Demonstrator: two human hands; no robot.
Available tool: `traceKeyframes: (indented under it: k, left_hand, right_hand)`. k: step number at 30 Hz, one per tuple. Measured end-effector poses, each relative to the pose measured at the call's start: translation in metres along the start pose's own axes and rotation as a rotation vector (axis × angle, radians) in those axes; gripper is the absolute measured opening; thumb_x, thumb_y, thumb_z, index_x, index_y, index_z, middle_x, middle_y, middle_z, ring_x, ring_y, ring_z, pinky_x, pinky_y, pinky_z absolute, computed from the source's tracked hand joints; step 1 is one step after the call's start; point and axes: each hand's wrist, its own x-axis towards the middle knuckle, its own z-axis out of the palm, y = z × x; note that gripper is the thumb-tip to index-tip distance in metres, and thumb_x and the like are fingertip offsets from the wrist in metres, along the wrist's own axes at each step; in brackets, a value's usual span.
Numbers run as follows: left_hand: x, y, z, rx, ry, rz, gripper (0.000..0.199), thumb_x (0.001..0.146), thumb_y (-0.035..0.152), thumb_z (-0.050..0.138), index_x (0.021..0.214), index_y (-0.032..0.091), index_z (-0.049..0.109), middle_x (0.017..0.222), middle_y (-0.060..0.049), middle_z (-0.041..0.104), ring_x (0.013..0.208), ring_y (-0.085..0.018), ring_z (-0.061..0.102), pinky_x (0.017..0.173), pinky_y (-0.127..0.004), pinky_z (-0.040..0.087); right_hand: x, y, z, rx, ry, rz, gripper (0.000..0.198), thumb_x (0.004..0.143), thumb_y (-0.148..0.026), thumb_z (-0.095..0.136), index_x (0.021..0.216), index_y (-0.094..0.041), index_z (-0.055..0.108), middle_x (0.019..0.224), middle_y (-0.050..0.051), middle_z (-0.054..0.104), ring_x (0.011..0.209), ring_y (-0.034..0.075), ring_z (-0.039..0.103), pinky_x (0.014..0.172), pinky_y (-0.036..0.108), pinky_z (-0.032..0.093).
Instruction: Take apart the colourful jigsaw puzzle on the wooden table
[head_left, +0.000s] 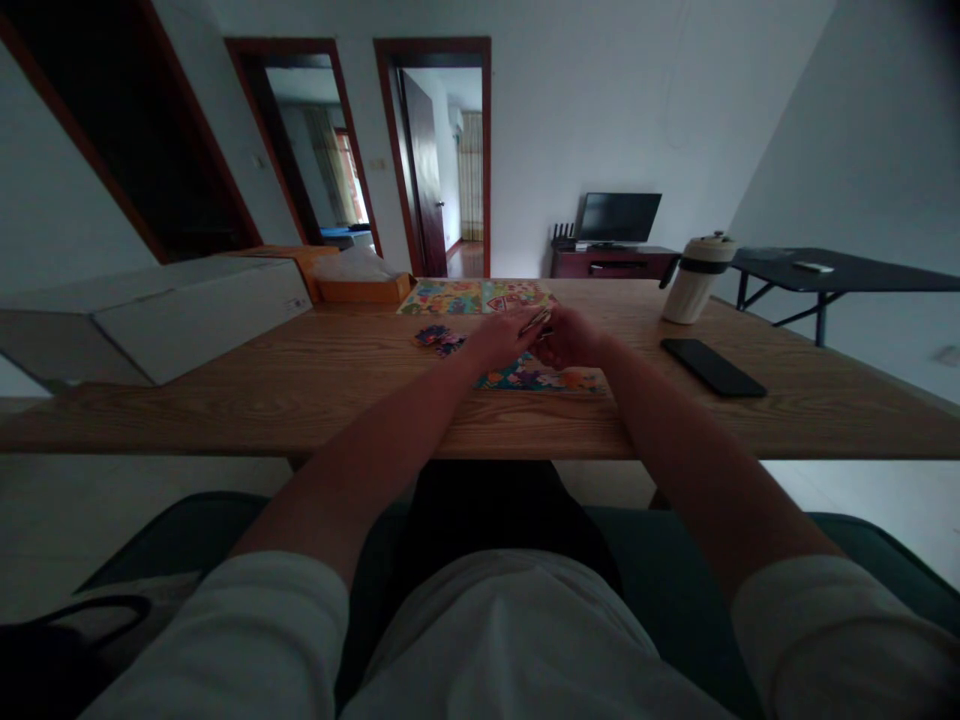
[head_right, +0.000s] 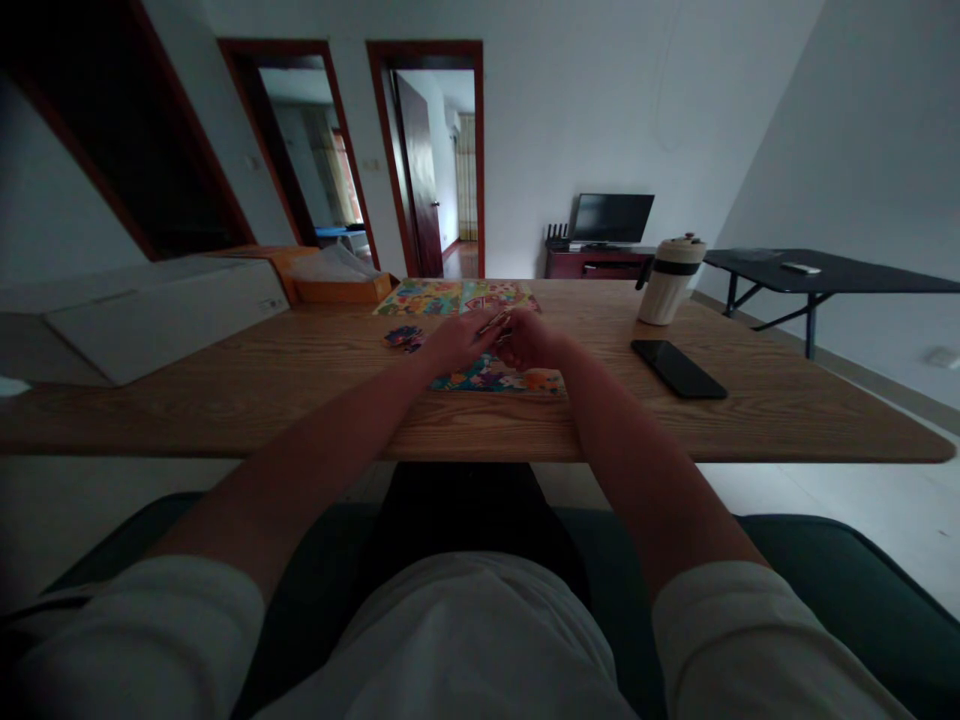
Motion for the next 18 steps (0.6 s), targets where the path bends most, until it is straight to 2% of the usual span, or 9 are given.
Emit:
traceKeyframes:
  k: [3, 8, 10, 13, 16, 18]
  left_hand:
    - [-0.001, 0.007, 0.002, -0.046, -0.004, 0.022, 0.047, 0.107, 0.030, 0.043, 0.149, 0.012, 0.052, 0.148, -0.016, 0.059, 0.136, -0.024, 0.056, 0.115, -0.040, 0.043]
    - [-0.005, 0.009, -0.001, -0.037, -0.029, 0.018, 0.054, 0.101, 0.034, 0.058, 0.150, 0.014, 0.050, 0.148, -0.016, 0.059, 0.136, -0.027, 0.056, 0.114, -0.041, 0.043]
    - [-0.006, 0.006, -0.001, -0.027, -0.034, 0.001, 0.047, 0.101, 0.029, 0.056, 0.146, 0.016, 0.055, 0.142, -0.014, 0.064, 0.130, -0.025, 0.061, 0.110, -0.039, 0.045]
    - [0.000, 0.001, -0.006, -0.014, -0.025, -0.039, 0.033, 0.102, 0.030, 0.055, 0.131, 0.017, 0.066, 0.123, -0.012, 0.073, 0.112, -0.025, 0.069, 0.099, -0.039, 0.052]
    - [0.008, 0.007, -0.026, -0.022, 0.093, -0.070, 0.023, 0.099, 0.034, 0.062, 0.111, 0.017, 0.071, 0.105, -0.010, 0.075, 0.097, -0.023, 0.070, 0.089, -0.038, 0.055]
    - [0.005, 0.023, -0.051, -0.078, 0.206, 0.001, 0.018, 0.096, 0.033, 0.066, 0.104, 0.017, 0.070, 0.100, -0.008, 0.073, 0.092, -0.020, 0.068, 0.085, -0.035, 0.056]
  right_hand:
    - [-0.005, 0.001, -0.003, 0.073, -0.115, -0.070, 0.038, 0.085, -0.059, 0.041, 0.081, -0.022, 0.050, 0.060, 0.004, 0.054, 0.050, 0.017, 0.047, 0.041, 0.025, 0.035]
    - [-0.006, 0.002, -0.008, 0.117, -0.170, -0.115, 0.039, 0.077, -0.056, 0.039, 0.085, -0.020, 0.055, 0.064, 0.004, 0.055, 0.054, 0.017, 0.046, 0.042, 0.022, 0.032]
    - [-0.006, 0.001, -0.006, 0.071, -0.175, -0.086, 0.042, 0.076, -0.055, 0.040, 0.087, -0.019, 0.058, 0.063, 0.005, 0.055, 0.053, 0.017, 0.044, 0.042, 0.023, 0.031]
    - [-0.010, -0.003, -0.004, 0.023, -0.127, -0.066, 0.047, 0.077, -0.056, 0.040, 0.090, -0.017, 0.062, 0.063, 0.005, 0.055, 0.053, 0.017, 0.043, 0.042, 0.024, 0.031]
    - [-0.017, -0.006, -0.005, 0.010, -0.047, -0.087, 0.051, 0.081, -0.058, 0.040, 0.094, -0.015, 0.065, 0.063, 0.005, 0.055, 0.052, 0.017, 0.041, 0.042, 0.025, 0.031]
    - [-0.020, -0.008, -0.008, 0.008, 0.015, -0.117, 0.051, 0.085, -0.058, 0.040, 0.095, -0.015, 0.066, 0.063, 0.005, 0.055, 0.052, 0.017, 0.041, 0.043, 0.025, 0.031]
